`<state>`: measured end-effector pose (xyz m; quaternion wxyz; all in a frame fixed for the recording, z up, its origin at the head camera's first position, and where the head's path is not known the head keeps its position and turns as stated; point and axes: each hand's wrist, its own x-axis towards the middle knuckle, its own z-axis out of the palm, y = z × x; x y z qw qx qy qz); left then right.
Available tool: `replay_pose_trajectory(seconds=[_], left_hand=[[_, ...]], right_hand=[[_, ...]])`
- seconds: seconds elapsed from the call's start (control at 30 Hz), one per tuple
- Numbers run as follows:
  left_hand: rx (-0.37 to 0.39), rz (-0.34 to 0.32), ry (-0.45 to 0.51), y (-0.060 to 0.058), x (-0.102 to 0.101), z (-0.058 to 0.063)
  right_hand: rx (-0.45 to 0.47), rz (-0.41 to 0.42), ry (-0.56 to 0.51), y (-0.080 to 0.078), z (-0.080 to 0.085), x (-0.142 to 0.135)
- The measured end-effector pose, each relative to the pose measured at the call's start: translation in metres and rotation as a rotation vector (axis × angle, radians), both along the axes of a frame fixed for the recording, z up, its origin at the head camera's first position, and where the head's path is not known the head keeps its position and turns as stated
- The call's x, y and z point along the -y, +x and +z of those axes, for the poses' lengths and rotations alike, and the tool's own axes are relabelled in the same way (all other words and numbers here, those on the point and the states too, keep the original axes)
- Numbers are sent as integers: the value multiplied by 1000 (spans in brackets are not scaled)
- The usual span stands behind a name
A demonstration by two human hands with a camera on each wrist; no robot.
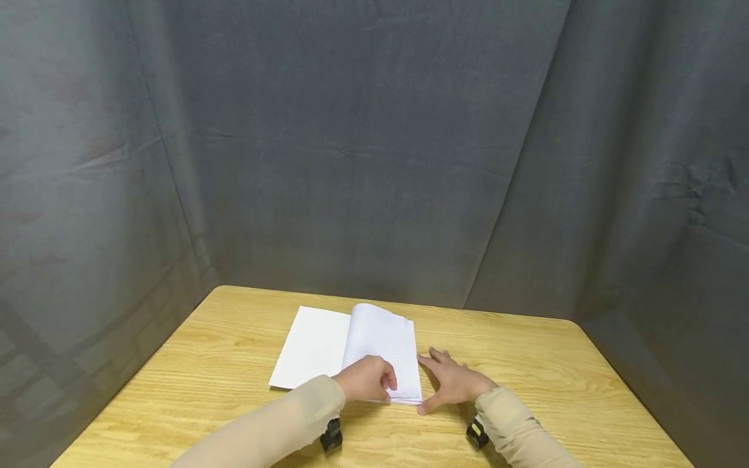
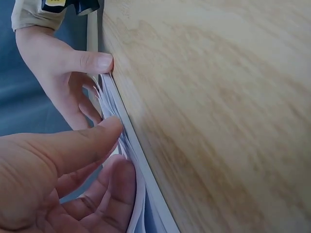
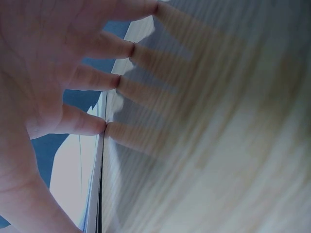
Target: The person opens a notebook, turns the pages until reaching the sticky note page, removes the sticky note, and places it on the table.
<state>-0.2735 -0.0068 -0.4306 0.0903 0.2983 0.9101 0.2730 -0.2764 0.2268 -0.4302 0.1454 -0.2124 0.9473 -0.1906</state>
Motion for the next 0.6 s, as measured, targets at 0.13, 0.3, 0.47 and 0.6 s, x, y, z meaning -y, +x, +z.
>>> replay_pose_trajectory(seconds=[0.13,0.3,0.47,0.6], left_hand=[[11,12,-14,0,0,2],[15,10,-15,-2,0,3],[10,2,-12,-3,1,2],[-4,-6,-16,-3,2,3]], right_hand=[[5,-7,-5,-2,-1,0],[5,-12,-9,-4,-3,-1],[0,-9,-6,-4,-4,-1],[-11,-4,-3,-3,-5,-1]])
